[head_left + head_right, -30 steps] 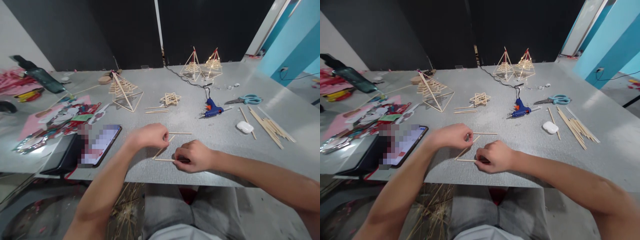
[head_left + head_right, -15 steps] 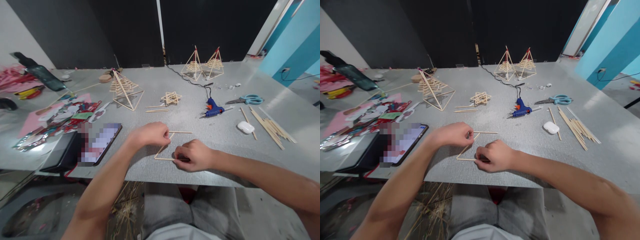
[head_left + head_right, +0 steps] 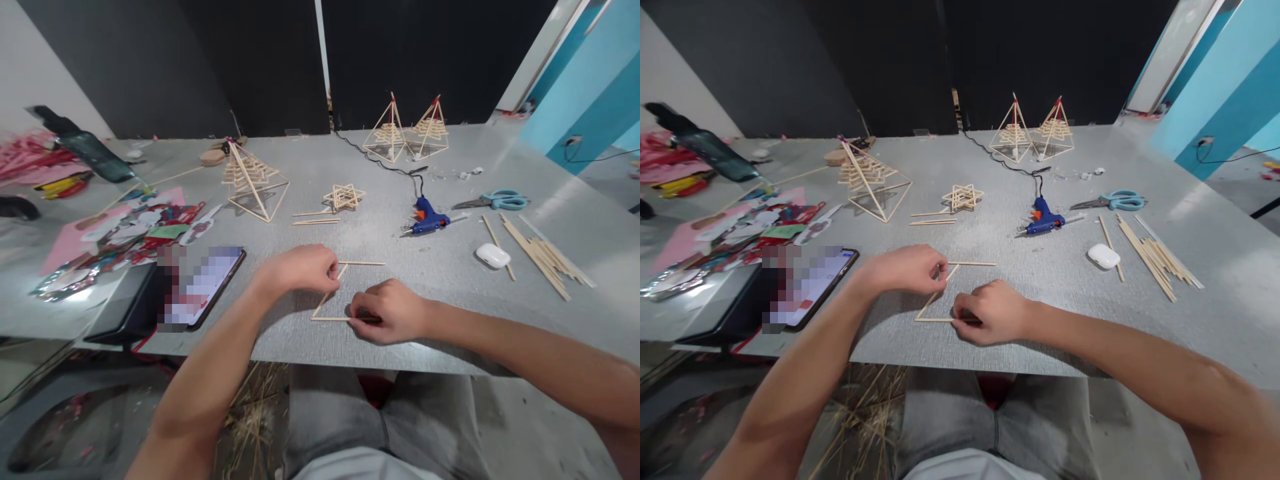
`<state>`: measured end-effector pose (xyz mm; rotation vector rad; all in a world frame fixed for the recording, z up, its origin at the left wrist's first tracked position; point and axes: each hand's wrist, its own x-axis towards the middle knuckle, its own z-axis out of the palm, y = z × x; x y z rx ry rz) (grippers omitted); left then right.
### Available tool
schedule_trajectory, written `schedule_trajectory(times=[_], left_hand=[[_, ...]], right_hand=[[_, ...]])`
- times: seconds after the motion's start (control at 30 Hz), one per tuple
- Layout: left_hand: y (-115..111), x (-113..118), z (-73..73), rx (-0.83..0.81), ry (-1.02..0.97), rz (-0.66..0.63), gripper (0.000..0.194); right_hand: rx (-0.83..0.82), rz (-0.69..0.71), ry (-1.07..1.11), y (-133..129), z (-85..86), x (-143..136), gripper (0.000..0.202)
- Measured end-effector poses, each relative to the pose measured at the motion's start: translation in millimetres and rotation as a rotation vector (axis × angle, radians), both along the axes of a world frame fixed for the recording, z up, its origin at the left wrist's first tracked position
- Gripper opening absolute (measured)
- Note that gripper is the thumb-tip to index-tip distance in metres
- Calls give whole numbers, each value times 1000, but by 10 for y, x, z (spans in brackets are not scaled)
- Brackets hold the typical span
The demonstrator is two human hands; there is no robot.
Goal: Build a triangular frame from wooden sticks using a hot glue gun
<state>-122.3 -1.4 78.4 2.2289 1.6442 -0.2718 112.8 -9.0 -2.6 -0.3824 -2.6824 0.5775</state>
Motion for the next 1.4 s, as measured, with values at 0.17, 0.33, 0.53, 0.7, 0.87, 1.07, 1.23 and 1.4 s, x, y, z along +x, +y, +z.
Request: schedule_trajectory(times=[0.17,0.33,0.53,0.7,0.87,1.07,1.23,1.4], left_hand=[[1,-11,-22,-9,-6,-4,7],[-5,7,-19,-12,3,3,10],[-13,34,6,-19,18,13,11],[-19,37,19,-32,29,23,13],[-25,46,32,-35,34,32,13],[-22,45,22,-27,26,28,15],[-19,34,6,-22,13,32,15],[-10,26,-11,-17,13,33,15]], right_hand=[[-2,-4,3,1,0,2,22],[-6,-7,-3,2,13,-2,21],[-14,-8,-18,-4,21,-6,20],[-14,-4,-7,-5,10,-4,21],[-12,-8,1,-2,6,-4,21],[-6,-6,-9,-1,18,2,20],[-2,-4,-6,-4,21,-2,22],[-11,-2,-16,1,18,-3,22]])
